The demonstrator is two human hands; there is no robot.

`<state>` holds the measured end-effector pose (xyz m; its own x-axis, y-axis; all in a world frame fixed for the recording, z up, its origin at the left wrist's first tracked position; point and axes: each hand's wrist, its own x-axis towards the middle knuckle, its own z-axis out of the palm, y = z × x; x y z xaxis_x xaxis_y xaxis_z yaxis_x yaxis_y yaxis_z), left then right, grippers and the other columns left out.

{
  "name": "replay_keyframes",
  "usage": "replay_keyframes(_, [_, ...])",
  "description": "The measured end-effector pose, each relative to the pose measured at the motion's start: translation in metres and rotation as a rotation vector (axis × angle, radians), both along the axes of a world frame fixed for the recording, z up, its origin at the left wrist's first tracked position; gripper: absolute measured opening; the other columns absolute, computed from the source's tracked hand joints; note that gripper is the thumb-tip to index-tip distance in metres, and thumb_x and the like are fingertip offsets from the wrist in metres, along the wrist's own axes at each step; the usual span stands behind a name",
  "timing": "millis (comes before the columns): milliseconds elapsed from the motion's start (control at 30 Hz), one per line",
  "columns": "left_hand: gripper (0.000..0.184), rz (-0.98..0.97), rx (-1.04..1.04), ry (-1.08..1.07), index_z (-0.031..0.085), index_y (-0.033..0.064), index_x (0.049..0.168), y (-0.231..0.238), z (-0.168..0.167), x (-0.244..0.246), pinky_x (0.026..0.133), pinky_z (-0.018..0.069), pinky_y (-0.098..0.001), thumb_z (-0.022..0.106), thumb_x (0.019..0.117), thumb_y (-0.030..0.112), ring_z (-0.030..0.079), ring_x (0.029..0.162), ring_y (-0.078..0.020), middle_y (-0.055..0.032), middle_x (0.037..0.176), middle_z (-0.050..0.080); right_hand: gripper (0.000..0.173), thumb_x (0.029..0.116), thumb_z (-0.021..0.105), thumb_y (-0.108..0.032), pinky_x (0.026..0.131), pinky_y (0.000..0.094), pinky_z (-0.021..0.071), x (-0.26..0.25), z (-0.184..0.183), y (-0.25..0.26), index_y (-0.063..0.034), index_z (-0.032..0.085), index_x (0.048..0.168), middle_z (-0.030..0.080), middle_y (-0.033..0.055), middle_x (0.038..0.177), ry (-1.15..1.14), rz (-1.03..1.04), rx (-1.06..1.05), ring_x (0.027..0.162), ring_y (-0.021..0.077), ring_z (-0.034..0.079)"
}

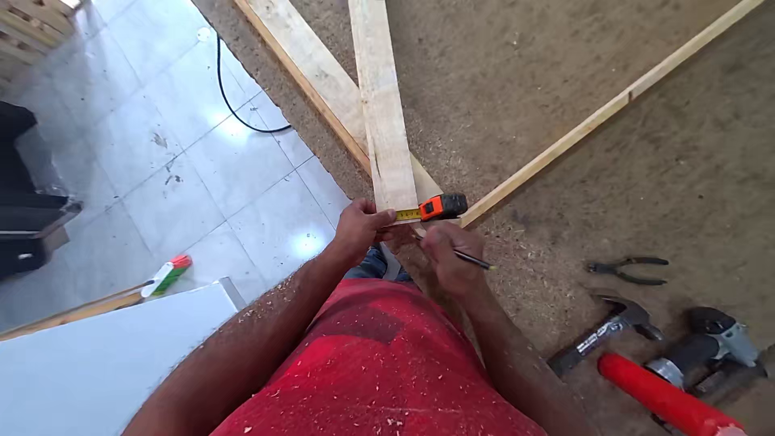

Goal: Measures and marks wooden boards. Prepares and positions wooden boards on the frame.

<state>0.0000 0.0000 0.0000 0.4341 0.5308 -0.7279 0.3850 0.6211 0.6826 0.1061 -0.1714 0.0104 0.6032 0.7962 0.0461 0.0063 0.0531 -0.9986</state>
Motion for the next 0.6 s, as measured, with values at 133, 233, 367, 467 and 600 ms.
replay_keyframes(133, [0.031, 0.006, 0.009, -0.014, 0.049, -0.0003, 0.111, -0.001, -0.001, 0.000, 0.072, 0.0656, -0.0406, 0.074, 0.0940, 0.006, 0.075, 0.078, -0.0280, -0.0190, 0.098, 0.071, 0.025, 0.0974, 0.056, -0.018, 0.064, 0.0335, 0.0620, -0.005, -0.028, 0.014, -0.0038, 0.067, 0.114, 0.075, 0.0030, 0.088, -0.149, 0.039, -0.146, 0.072, 0.0113, 0.071])
replay_keyframes(233, [0.031, -0.003, 0.018, -0.020, 0.049, -0.0003, 0.110, 0.000, -0.002, -0.001, 0.072, 0.0655, -0.0404, 0.074, 0.0939, 0.007, 0.075, 0.077, -0.0272, -0.0183, 0.096, 0.071, 0.010, 0.0890, 0.066, -0.011, 0.057, 0.0282, 0.0588, -0.011, -0.038, 0.021, -0.0086, 0.068, 0.099, 0.073, -0.0003, 0.082, -0.225, -0.012, -0.139, 0.066, 0.0077, 0.067])
replay_keyframes(367, [0.031, -0.009, 0.013, -0.008, 0.048, -0.0001, 0.113, 0.000, -0.001, 0.000, 0.073, 0.0655, -0.0410, 0.073, 0.0943, 0.006, 0.075, 0.079, -0.0272, -0.0179, 0.097, 0.070, 0.004, 0.0839, 0.069, -0.008, 0.054, 0.0261, 0.0553, -0.016, -0.044, 0.028, -0.0092, 0.069, 0.088, 0.069, -0.0007, 0.074, -0.318, -0.109, -0.148, 0.061, 0.0060, 0.063])
replay_keyframes(467, [0.031, 0.000, 0.006, -0.013, 0.048, 0.0002, 0.112, 0.001, -0.001, 0.001, 0.072, 0.0655, -0.0409, 0.073, 0.0942, 0.005, 0.075, 0.077, -0.0271, -0.0177, 0.095, 0.071, 0.002, 0.0843, 0.068, -0.009, 0.054, 0.0263, 0.0545, -0.015, -0.046, 0.029, -0.0098, 0.070, 0.085, 0.068, -0.0009, 0.073, -0.375, -0.128, -0.154, 0.062, 0.0060, 0.063])
replay_keyframes(600, [0.029, 0.001, -0.005, -0.020, 0.048, 0.0005, 0.111, 0.001, 0.000, 0.000, 0.072, 0.0652, -0.0404, 0.072, 0.0946, 0.005, 0.074, 0.077, -0.0263, -0.0173, 0.095, 0.070, 0.004, 0.0854, 0.068, -0.008, 0.055, 0.0263, 0.0549, -0.014, -0.048, 0.031, -0.0080, 0.071, 0.084, 0.069, 0.0004, 0.073, -0.398, -0.125, -0.120, 0.062, 0.0066, 0.064])
